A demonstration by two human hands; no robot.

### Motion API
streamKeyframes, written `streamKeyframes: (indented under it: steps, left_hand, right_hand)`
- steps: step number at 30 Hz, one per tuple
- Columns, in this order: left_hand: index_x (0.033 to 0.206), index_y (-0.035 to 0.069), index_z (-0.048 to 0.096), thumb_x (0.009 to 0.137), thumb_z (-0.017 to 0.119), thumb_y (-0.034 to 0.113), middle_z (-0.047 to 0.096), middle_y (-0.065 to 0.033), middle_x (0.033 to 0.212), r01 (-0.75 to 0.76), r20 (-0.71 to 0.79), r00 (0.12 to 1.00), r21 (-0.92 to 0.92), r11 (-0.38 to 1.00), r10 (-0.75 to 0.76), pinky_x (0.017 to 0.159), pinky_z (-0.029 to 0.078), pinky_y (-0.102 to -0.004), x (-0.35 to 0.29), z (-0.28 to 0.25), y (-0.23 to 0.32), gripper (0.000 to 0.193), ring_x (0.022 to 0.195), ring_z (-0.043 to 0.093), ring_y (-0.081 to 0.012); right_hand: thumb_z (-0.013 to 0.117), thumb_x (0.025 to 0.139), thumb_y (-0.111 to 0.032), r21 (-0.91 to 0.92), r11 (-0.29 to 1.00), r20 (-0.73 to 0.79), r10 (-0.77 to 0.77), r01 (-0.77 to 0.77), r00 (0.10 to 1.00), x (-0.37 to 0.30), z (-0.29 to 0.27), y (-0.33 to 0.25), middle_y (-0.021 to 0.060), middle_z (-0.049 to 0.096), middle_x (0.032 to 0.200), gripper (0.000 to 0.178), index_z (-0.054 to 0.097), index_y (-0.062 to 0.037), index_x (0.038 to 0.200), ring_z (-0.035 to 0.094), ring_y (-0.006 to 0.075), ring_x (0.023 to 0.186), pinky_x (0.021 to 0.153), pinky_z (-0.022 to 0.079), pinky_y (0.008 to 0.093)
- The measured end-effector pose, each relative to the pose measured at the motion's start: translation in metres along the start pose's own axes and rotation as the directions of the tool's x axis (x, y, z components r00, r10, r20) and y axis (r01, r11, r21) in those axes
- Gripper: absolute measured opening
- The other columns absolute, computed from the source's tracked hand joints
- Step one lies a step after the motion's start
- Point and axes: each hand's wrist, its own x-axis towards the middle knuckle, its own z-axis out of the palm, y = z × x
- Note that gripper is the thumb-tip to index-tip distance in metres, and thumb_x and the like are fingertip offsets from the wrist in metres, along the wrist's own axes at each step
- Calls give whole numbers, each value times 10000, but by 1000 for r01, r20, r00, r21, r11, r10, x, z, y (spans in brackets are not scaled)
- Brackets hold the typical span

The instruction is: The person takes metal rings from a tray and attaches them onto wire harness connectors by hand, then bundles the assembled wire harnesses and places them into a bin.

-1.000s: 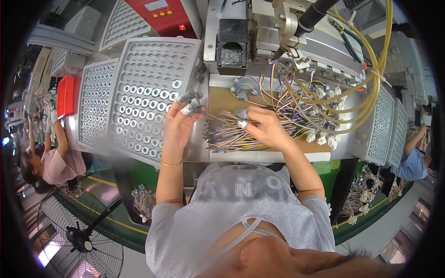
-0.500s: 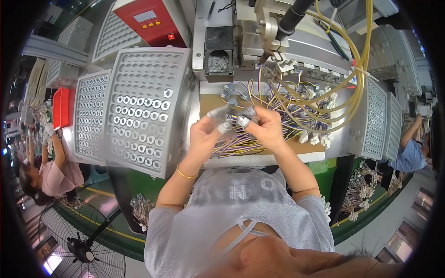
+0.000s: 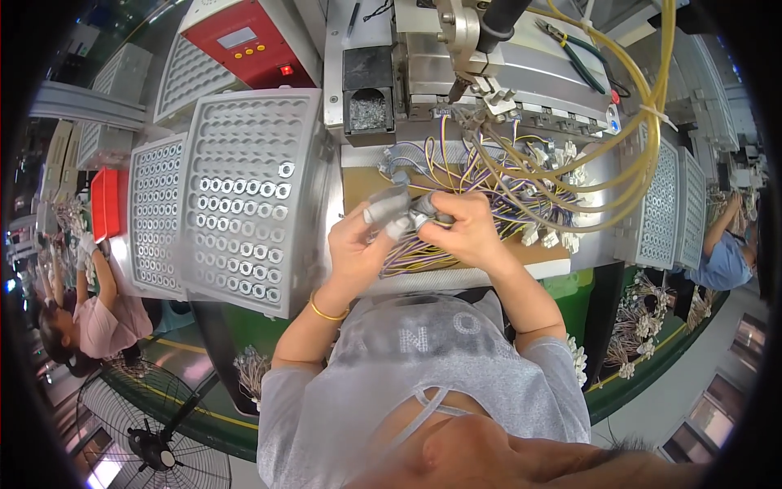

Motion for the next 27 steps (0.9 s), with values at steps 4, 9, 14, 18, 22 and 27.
streamKeyframes:
  steps: [4,9,14,18,22,27]
  left_hand:
    - [1017,-25,583,786,583,11,615,-77,925,239,-7,970,-145,960,-243,677,480,-238,3,2,-4,234,782,586,-128]
    - [1017,-8,579,816,558,58,613,-70,864,381,76,911,-526,760,-404,491,432,-194,17,10,6,212,623,568,-103]
    - [1041,6,561,815,576,111,598,-63,880,422,210,900,-644,638,-382,536,465,-243,14,31,5,249,765,574,-135]
    - [979,-7,578,700,593,18,583,-98,755,-318,331,933,579,751,140,554,438,-315,3,25,-32,280,669,542,-250]
    - [843,34,633,588,570,-45,496,-112,618,-419,368,900,576,702,234,545,411,-352,-5,28,-58,274,593,478,-269]
    - [783,-1,602,640,568,-42,560,-103,710,-176,247,968,535,826,47,563,419,-343,0,26,-40,152,616,511,-253]
  right_hand:
    - [605,678,-78,167,956,113,226,-242,968,0,2,-2,-29,453,524,81,576,-14,718,364,32,505,438,312,216]
    - [593,723,-83,247,939,104,221,-240,970,0,-3,6,-28,505,613,129,569,2,816,406,25,556,478,338,200]
    - [577,701,-36,282,915,5,301,-290,954,-3,-21,13,-18,542,669,158,569,14,851,479,51,562,509,391,193]
    - [475,742,-57,373,928,-578,220,15,785,-15,-64,64,-20,489,662,71,533,-18,756,444,52,538,448,351,179]
    - [498,790,-107,574,818,-639,424,30,642,4,-87,90,2,450,572,120,485,-48,686,440,85,445,402,373,215]
    - [518,780,-53,574,813,-688,418,92,593,10,-89,108,13,425,514,119,471,-31,673,465,133,374,339,387,258]
